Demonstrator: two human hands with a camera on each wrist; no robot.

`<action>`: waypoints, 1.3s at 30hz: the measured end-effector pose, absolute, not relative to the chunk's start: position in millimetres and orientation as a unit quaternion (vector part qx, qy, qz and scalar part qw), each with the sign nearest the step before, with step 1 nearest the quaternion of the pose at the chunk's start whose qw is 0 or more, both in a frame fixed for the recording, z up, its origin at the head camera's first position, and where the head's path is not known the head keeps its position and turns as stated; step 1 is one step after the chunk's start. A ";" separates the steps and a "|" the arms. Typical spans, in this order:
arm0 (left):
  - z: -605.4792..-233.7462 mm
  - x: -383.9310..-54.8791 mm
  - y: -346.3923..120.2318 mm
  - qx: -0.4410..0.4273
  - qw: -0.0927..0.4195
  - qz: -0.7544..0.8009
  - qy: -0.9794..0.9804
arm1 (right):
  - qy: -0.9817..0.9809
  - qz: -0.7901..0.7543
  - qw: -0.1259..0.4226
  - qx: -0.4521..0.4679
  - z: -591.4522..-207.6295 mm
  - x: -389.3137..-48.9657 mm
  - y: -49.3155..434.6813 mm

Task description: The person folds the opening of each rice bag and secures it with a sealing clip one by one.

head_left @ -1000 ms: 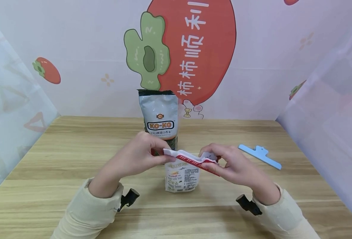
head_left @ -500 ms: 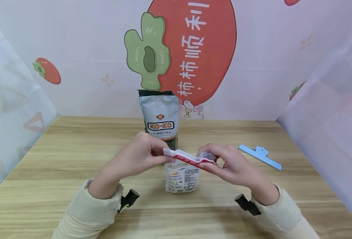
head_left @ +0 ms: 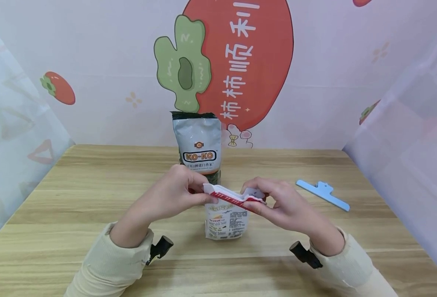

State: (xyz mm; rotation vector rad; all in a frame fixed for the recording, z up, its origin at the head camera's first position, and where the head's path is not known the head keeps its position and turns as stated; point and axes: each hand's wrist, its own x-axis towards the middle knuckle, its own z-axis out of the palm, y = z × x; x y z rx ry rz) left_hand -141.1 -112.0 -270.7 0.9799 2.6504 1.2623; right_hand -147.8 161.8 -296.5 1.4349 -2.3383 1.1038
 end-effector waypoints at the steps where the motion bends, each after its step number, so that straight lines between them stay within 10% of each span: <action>1: -270.8 -141.1 -111.9 0.318 0.023 0.408 0.856 | -0.788 0.371 0.093 0.482 -296.5 -147.8 161.4; 39: -270.9 -141.8 -107.7 0.336 0.048 0.429 0.837 | -0.761 0.408 0.109 0.492 -291.3 -144.8 146.4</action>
